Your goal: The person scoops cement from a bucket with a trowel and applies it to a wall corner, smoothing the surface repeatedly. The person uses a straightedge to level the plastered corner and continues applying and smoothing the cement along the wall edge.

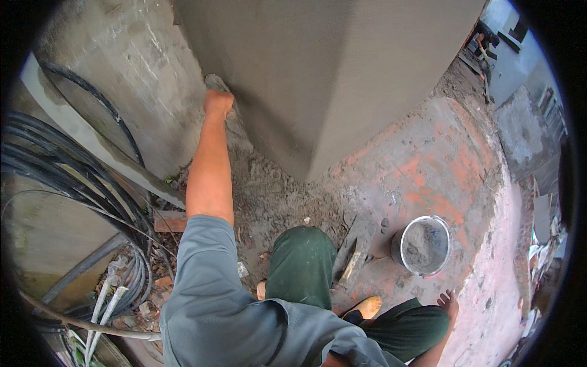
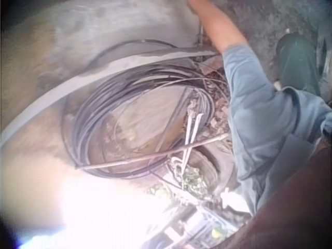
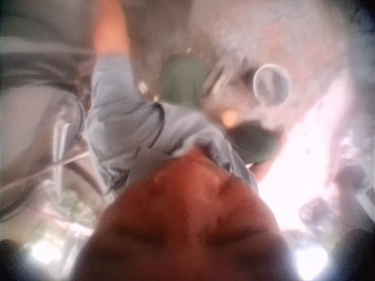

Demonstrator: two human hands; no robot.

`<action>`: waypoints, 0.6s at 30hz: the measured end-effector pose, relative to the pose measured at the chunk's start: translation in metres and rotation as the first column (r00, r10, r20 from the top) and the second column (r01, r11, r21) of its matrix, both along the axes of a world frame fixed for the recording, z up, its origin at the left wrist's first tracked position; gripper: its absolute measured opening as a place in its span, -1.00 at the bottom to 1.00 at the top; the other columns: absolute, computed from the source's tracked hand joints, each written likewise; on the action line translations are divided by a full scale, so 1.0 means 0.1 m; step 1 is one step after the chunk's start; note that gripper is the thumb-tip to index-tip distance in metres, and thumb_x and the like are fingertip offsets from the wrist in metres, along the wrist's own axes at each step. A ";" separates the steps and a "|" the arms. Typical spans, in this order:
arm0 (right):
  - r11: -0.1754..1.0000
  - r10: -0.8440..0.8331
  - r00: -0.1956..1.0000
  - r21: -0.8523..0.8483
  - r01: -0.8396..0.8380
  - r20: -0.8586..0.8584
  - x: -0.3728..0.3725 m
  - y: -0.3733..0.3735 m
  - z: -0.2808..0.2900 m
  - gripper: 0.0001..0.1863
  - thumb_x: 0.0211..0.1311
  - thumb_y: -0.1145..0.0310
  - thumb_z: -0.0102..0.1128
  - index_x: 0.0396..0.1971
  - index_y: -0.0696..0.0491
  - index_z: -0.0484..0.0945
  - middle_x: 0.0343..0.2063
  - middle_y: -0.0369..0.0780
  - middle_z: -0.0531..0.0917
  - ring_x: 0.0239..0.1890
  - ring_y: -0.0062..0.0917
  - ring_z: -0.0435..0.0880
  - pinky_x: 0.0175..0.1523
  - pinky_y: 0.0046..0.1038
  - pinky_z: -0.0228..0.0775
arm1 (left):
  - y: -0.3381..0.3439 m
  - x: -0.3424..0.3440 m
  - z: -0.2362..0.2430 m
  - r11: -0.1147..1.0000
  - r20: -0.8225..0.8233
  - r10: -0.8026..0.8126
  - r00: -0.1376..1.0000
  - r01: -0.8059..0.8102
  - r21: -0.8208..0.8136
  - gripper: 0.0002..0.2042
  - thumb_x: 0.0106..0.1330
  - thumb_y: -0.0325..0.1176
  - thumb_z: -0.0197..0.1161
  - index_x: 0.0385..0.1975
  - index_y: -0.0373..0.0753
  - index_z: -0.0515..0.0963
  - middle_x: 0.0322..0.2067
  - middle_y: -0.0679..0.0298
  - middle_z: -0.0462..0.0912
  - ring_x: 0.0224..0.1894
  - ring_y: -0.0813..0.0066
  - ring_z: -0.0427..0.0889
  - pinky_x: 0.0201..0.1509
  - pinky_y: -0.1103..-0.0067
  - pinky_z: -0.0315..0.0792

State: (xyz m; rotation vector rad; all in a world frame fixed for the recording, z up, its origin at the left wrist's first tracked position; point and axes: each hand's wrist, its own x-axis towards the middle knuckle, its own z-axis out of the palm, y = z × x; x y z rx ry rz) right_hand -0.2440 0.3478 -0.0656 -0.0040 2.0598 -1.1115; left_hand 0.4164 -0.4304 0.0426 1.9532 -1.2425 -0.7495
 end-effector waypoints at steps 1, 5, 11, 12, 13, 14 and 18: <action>1.000 0.006 1.000 0.016 -0.006 0.002 0.03 -0.04 0.03 -0.16 0.28 -0.26 -0.10 0.36 0.05 0.12 0.28 0.00 0.28 0.21 -0.13 0.33 0.15 0.01 0.24 | -0.02 -0.01 0.05 0.999 0.079 -0.036 0.996 0.037 -0.012 -0.85 0.13 -0.46 0.14 -0.56 -0.40 0.58 -0.53 0.05 0.67 -0.47 0.22 0.69 -0.40 0.41 0.49; 1.000 0.018 1.000 0.024 -0.018 0.024 0.08 -0.16 0.08 -0.15 0.26 -0.29 -0.13 0.38 0.01 0.11 0.30 0.00 0.26 0.24 -0.11 0.30 0.17 0.04 0.20 | -0.13 -0.03 0.24 0.998 0.244 -0.054 0.968 0.061 -0.022 -0.83 0.14 -0.44 0.13 -0.57 -0.40 0.58 -0.53 0.09 0.68 -0.47 0.27 0.69 -0.36 0.43 0.51; 0.999 0.050 0.999 -0.002 -0.050 0.020 0.00 -0.15 0.02 -0.17 0.29 -0.28 -0.16 0.37 0.02 0.13 0.29 -0.02 0.29 0.24 -0.12 0.32 0.09 -0.03 0.30 | -0.36 0.02 0.51 0.990 0.439 -0.086 0.895 0.126 -0.064 -0.82 0.12 -0.41 0.14 -0.55 -0.40 0.60 -0.51 0.05 0.68 -0.39 0.23 0.69 -0.31 0.37 0.51; 0.999 0.050 0.999 0.018 -0.050 -0.001 -0.01 -0.14 0.01 -0.17 0.29 -0.28 -0.16 0.37 0.02 0.13 0.28 -0.03 0.30 0.23 -0.12 0.33 0.07 -0.04 0.32 | -0.39 0.03 0.59 0.982 0.467 -0.086 0.880 0.154 -0.108 -0.82 0.11 -0.41 0.14 -0.54 -0.41 0.61 -0.49 0.04 0.68 -0.37 0.21 0.69 -0.29 0.36 0.51; 0.998 0.055 0.998 -0.014 -0.054 0.015 -0.01 -0.14 0.00 -0.18 0.29 -0.28 -0.16 0.36 0.01 0.14 0.28 -0.03 0.31 0.23 -0.13 0.34 0.06 -0.06 0.33 | -0.39 0.02 0.68 0.972 0.496 -0.085 0.864 0.181 -0.150 -0.82 0.11 -0.41 0.15 -0.53 -0.41 0.61 -0.47 0.03 0.68 -0.35 0.19 0.69 -0.27 0.35 0.51; 0.999 0.049 0.999 -0.017 -0.048 0.011 -0.01 -0.14 0.00 -0.18 0.29 -0.29 -0.16 0.36 0.01 0.15 0.27 -0.04 0.32 0.22 -0.15 0.34 0.04 -0.08 0.34 | -0.37 0.02 0.78 0.948 0.613 -0.093 0.785 0.257 -0.185 -0.81 0.10 -0.40 0.15 -0.52 -0.41 0.61 -0.45 0.02 0.68 -0.33 0.17 0.69 -0.25 0.34 0.51; 1.000 0.029 0.999 -0.003 -0.029 -0.024 0.02 -0.22 0.01 -0.19 0.28 -0.30 -0.15 0.35 -0.01 0.17 0.25 -0.07 0.35 0.21 -0.21 0.36 0.03 -0.13 0.35 | -0.18 -0.19 1.25 0.971 0.238 0.091 0.967 -0.033 -0.237 -0.75 0.11 -0.33 0.13 -0.47 -0.43 0.63 -0.34 -0.04 0.69 -0.24 0.07 0.69 -0.17 0.33 0.51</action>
